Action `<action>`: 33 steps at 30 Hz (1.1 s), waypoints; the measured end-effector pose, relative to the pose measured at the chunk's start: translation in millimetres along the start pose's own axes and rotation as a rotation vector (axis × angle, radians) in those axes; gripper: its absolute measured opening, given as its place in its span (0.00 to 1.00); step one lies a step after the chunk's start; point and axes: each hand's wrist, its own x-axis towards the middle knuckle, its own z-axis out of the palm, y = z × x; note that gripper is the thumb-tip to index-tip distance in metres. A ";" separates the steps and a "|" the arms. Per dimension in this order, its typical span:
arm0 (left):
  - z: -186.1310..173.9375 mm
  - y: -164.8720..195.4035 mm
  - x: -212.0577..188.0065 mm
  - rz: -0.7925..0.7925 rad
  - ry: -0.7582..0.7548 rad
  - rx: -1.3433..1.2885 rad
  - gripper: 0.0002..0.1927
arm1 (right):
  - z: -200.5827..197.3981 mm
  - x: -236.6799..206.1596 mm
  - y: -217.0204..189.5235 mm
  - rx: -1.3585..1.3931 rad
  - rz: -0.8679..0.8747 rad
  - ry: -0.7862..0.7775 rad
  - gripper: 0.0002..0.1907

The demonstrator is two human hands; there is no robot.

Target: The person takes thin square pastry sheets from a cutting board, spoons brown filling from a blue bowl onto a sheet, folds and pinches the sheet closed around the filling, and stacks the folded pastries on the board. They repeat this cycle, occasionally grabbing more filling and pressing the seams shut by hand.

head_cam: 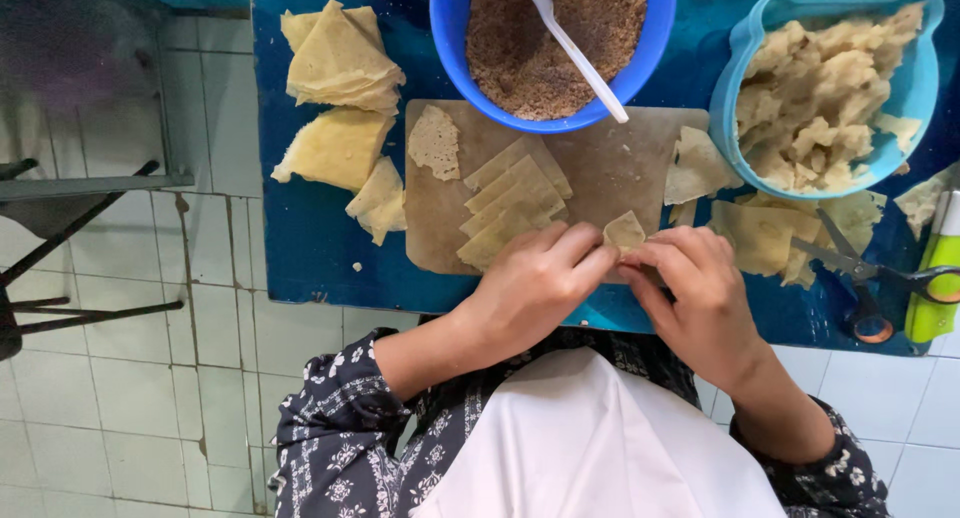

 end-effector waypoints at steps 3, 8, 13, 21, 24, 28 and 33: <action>3.6 5.6 8.3 -0.092 -0.051 0.068 0.07 | 2.5 -0.3 -3.0 -0.035 0.037 0.040 0.13; 3.1 1.7 19.1 -0.099 -0.157 0.015 0.10 | 7.0 -5.2 -8.5 -0.121 -0.105 0.101 0.14; 2.5 -0.3 25.8 -0.134 -0.146 -0.081 0.09 | 9.3 -4.9 -4.4 -0.020 -0.023 0.116 0.14; -7.4 9.2 17.6 -0.222 -0.014 -0.107 0.12 | 7.0 -3.5 -1.3 -0.158 -0.054 0.053 0.12; -6.3 8.7 8.2 -0.102 0.133 -0.166 0.19 | 11.0 -8.0 -2.8 -0.276 -0.107 0.091 0.13; 3.2 -2.3 7.9 -0.056 0.070 -0.094 0.22 | 18.2 -13.1 -2.6 -0.369 -0.133 0.134 0.15; 9.6 -4.5 9.1 0.083 0.085 0.201 0.17 | 17.7 -16.2 -1.7 -0.244 -0.070 0.176 0.18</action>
